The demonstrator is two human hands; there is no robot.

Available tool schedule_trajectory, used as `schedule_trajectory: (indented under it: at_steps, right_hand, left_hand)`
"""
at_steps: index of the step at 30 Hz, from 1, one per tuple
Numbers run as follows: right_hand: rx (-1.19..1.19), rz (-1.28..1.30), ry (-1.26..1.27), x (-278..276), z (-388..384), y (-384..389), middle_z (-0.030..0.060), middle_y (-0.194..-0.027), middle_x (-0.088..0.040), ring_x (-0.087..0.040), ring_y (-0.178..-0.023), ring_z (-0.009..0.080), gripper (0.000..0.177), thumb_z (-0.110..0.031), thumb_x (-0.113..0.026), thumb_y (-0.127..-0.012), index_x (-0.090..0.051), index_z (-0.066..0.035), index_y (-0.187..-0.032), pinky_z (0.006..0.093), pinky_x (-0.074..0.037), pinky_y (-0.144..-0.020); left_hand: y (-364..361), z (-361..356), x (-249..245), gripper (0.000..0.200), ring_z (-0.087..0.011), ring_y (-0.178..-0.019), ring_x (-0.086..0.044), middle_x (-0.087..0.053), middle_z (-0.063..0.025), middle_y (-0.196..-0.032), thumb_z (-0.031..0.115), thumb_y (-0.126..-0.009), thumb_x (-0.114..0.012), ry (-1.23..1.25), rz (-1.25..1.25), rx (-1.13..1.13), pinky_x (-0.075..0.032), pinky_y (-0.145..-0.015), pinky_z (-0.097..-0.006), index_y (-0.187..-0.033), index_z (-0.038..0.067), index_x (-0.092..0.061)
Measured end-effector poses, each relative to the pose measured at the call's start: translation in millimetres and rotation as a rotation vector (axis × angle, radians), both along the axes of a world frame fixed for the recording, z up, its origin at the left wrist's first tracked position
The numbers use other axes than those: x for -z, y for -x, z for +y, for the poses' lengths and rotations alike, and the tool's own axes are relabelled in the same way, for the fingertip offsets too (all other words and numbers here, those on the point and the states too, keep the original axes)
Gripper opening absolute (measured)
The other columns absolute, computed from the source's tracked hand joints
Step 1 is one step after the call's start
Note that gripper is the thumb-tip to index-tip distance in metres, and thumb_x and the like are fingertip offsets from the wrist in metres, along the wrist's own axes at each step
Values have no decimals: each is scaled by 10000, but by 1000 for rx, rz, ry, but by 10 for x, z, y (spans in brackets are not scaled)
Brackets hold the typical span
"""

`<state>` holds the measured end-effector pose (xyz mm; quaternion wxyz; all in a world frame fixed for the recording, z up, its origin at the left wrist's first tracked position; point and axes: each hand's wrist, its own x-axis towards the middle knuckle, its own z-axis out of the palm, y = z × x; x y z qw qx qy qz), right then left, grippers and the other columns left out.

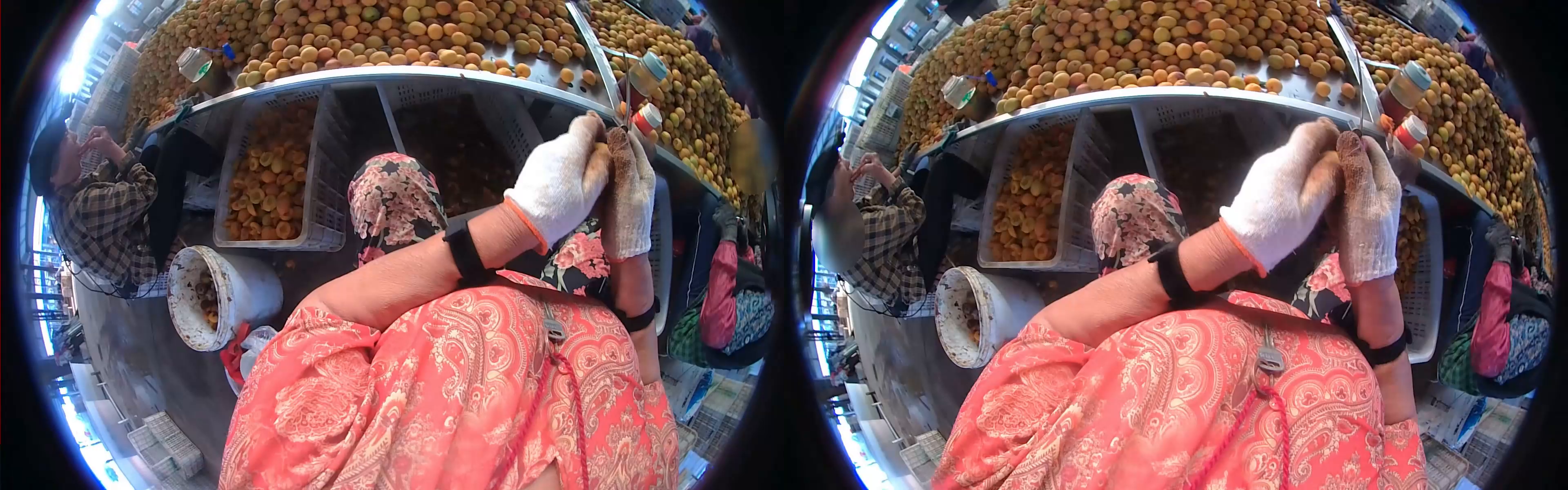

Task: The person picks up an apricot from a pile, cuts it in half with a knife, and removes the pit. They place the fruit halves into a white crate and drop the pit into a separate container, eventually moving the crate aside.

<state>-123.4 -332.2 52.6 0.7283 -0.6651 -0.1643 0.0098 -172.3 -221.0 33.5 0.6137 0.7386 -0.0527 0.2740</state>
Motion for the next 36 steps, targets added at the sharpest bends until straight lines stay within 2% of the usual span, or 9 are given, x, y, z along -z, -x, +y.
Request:
schedule_trajectory:
  at_steps: [6,8,12,17,20,25,27,29,36]
  right_hand:
    - [-32,137,37,-27,95,-67,-7,-887,-639,-568,-793,47,230,-239,-613,-990,-674,-22,-1041,212,-461,-686]
    - [33,-24,68,-5,227,-56,-11,-852,-636,-545,-772,45,227,-230,-617,-988,-671,-10,-1010,227,-461,-668]
    - [74,-293,280,-7,340,-53,5,-777,-611,-490,-756,47,187,-191,-625,-981,-652,-6,-977,248,-452,-654]
    - [65,-443,467,39,375,-149,74,-679,-583,-527,-637,100,138,-147,-648,-946,-621,-14,-922,289,-463,-602]
    - [15,-572,574,91,356,-161,162,-718,-626,-591,-604,316,104,-112,-645,-901,-601,-19,-913,374,-495,-605]
    - [83,-431,130,272,351,-297,113,-691,-617,-592,-625,151,91,-95,-617,-942,-588,-10,-928,328,-489,-580]
    - [78,-652,342,284,334,-335,116,-704,-615,-600,-636,163,219,-204,-689,-925,-576,-24,-975,345,-496,-601]
    - [-46,-342,475,194,283,-209,12,-796,-607,-569,-723,67,155,-153,-606,-980,-603,-1,-1014,227,-491,-662]
    - [-104,12,-231,-277,-31,-110,13,-717,-567,-511,-558,97,216,-238,-669,-957,-648,-24,-968,278,-478,-569]
  left_hand:
    - [-70,-25,88,325,-241,-775,-656,-661,-106,-907,160,-1007,-505,261,42,111,-538,-739,-326,-1294,9,-496]
    - [-106,-74,121,295,-146,-648,-595,-616,-11,-832,194,-1017,-482,790,73,275,-506,-590,-274,-1288,94,-544]
    - [51,89,-177,196,-70,-452,-431,-499,48,-681,297,-1007,-519,1166,396,331,-306,-395,-203,-1168,230,-607]
    - [-12,182,-118,267,-138,-522,-513,-548,30,-702,498,-938,-582,1327,637,315,-402,-457,-269,-957,233,-607]
    - [-58,258,-157,312,-160,-521,-501,-537,25,-689,508,-901,-601,1394,848,253,-410,-490,-295,-865,198,-609]
    - [-225,469,271,228,-131,-522,-445,-495,2,-634,375,-903,-523,1398,640,376,-360,-488,-295,-924,163,-604]
    - [-242,349,241,358,-201,-614,-563,-624,-35,-788,458,-976,-484,1463,474,353,-474,-552,-359,-1034,130,-616]
    - [-132,241,-42,413,-225,-665,-601,-666,-67,-882,488,-987,-499,1538,534,231,-508,-586,-388,-1104,110,-618]
    - [-55,346,176,436,-137,-557,-508,-625,-66,-809,488,-981,-535,1314,600,602,-353,-451,-247,-1149,88,-581]
